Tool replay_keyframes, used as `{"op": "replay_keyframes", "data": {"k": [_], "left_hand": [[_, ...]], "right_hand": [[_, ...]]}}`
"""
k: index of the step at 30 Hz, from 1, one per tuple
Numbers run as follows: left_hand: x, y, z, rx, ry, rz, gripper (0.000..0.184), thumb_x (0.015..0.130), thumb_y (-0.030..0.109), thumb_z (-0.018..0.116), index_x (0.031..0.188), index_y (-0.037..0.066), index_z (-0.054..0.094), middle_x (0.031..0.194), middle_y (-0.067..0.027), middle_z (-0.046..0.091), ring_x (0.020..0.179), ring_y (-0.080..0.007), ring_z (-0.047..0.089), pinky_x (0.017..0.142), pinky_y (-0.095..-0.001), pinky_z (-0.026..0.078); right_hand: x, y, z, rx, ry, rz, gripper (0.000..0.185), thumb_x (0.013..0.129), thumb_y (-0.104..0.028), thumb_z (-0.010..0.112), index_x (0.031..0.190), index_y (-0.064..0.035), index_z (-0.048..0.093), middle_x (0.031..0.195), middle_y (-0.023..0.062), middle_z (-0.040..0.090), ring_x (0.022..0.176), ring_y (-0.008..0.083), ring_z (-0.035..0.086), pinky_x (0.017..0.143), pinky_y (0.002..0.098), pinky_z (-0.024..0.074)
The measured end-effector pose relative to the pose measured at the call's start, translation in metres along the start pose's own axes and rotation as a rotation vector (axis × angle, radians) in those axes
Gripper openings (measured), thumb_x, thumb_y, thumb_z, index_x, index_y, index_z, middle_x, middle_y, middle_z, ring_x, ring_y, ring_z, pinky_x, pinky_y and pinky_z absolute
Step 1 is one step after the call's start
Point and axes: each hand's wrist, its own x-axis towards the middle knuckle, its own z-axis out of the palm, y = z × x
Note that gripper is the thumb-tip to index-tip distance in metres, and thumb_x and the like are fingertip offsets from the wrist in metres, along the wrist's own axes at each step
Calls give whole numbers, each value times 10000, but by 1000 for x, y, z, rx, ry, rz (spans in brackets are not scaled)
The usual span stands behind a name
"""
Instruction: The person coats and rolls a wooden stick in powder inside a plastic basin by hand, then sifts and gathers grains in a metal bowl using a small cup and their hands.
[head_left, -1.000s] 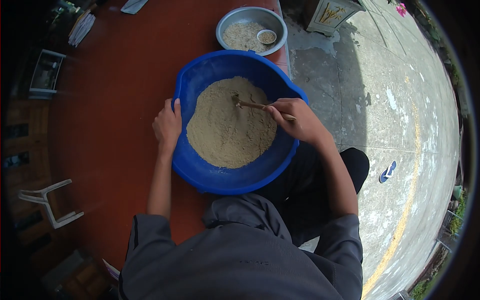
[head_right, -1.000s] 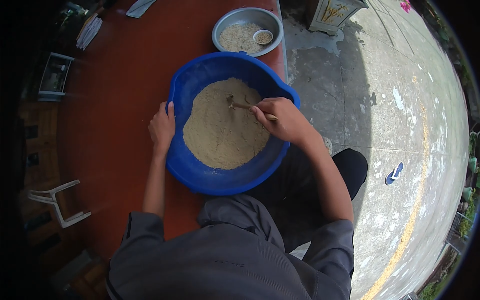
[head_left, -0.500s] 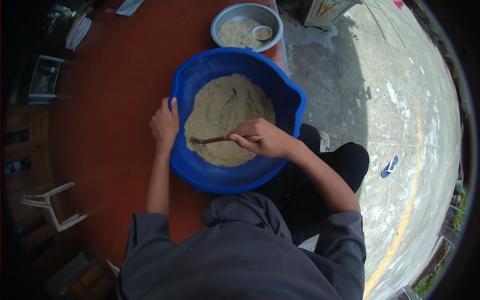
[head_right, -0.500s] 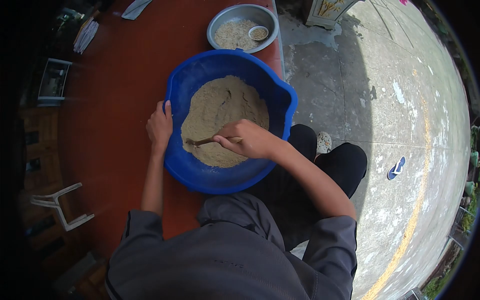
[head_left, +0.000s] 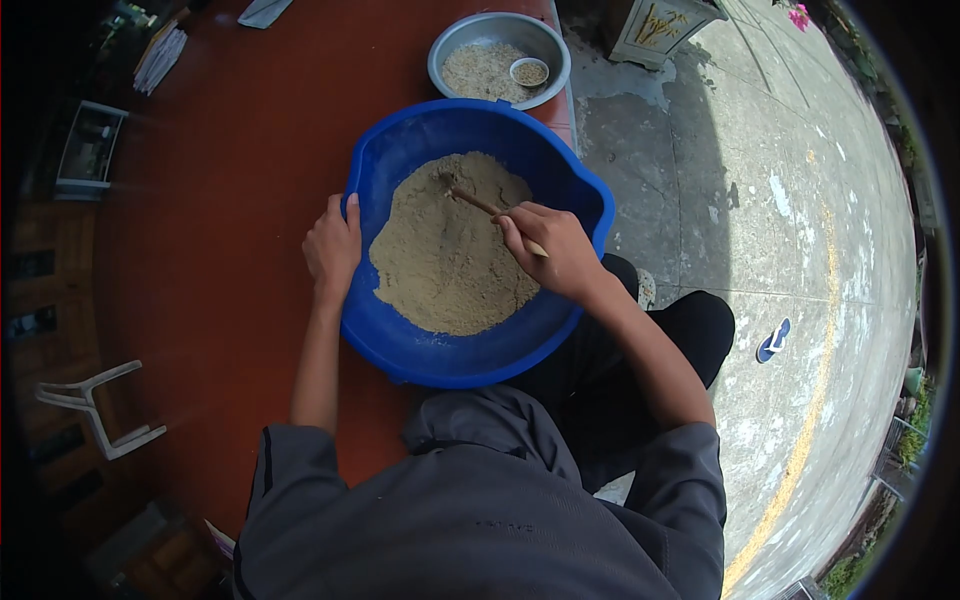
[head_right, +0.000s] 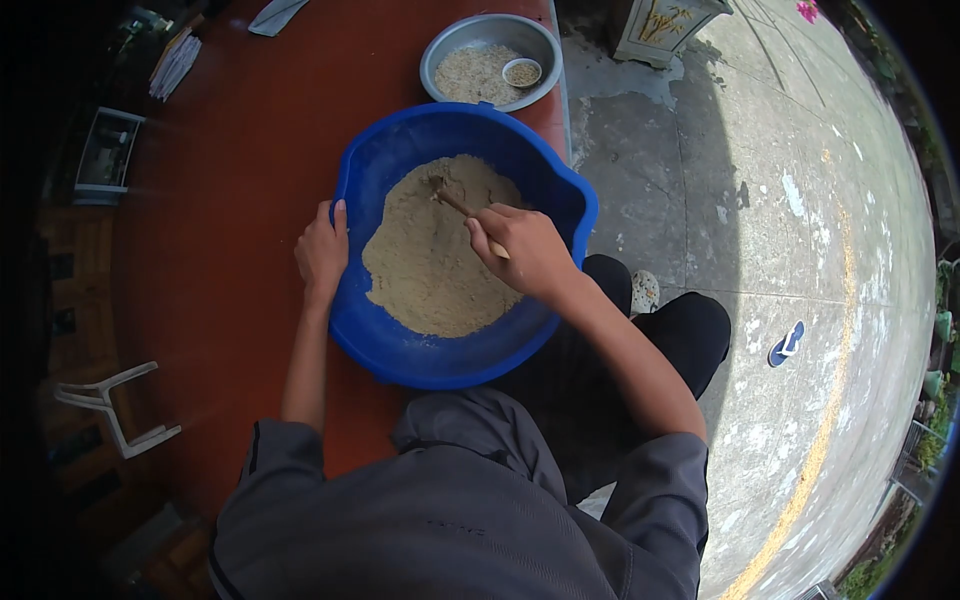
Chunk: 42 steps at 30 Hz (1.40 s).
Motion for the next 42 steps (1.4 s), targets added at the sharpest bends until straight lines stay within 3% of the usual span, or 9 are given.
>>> {"op": "replay_keyframes", "data": {"k": [4,10,21,26,29,31,34,38,42], "left_hand": [[0,-1,0,-6,11,7,541,1186,503,395,1336,81,699,1067,-211,820,995,-461,790,867,-582,622],[0,-2,1,0,15,9,535,1184,502,399,1335,86,699,1066,-212,820,1009,-457,789,871,-585,620],[1,-4,2,2,22,8,547,1180,514,398,1333,83,699,1074,-206,821,1016,-463,785,884,-587,616],[-3,10,-13,-30,-59,-49,542,1175,498,421,1397,76,679,1213,-212,797,1162,-445,752,998,-575,580],[-4,-1,-4,-158,69,115,522,1168,447,470,1504,81,628,1395,-193,730,1361,-393,658,1149,-545,490],[-6,-10,9,-187,177,304,569,1130,377,581,1602,62,541,1623,-190,547,1571,-385,441,1289,-553,335],[-48,25,-3,-234,47,596,636,1060,247,673,1633,41,489,1705,-218,437,1627,-401,365,1324,-571,288],[-94,81,4,-452,-256,807,724,1033,217,695,1678,29,423,1736,-230,404,1633,-413,360,1322,-549,310],[-102,128,22,-697,-355,801,751,1026,183,683,1691,5,383,1730,-232,418,1628,-410,373,1317,-502,337]], "right_hand": [[-11,-28,17,168,-323,-83,232,1094,-166,627,1031,10,764,828,173,692,781,382,708,704,494,556],[-23,-29,16,498,-321,-103,294,1109,-188,606,991,26,768,848,226,706,805,435,678,751,529,536],[-5,15,-17,-82,22,-131,198,1074,-177,662,973,-24,736,787,130,648,735,355,688,667,482,553],[-18,-5,8,-61,-294,-161,186,1076,-161,653,1060,-10,759,805,154,671,744,371,697,688,498,547],[-25,-18,13,216,-359,-122,243,1104,-190,628,1066,2,773,786,167,693,723,384,689,683,495,538],[-21,-11,11,364,-356,-97,275,1117,-204,615,1067,10,780,777,177,700,714,391,684,680,492,534],[-20,7,1,462,-278,-20,297,1128,-210,602,1085,16,789,783,192,703,714,403,681,677,489,527],[-17,20,-17,27,-122,-146,320,1125,-204,590,911,-1,714,746,167,659,701,368,689,680,508,532],[-24,16,-22,-303,-115,-301,235,964,-259,690,863,-48,695,759,138,705,727,374,726,630,501,554]]}}
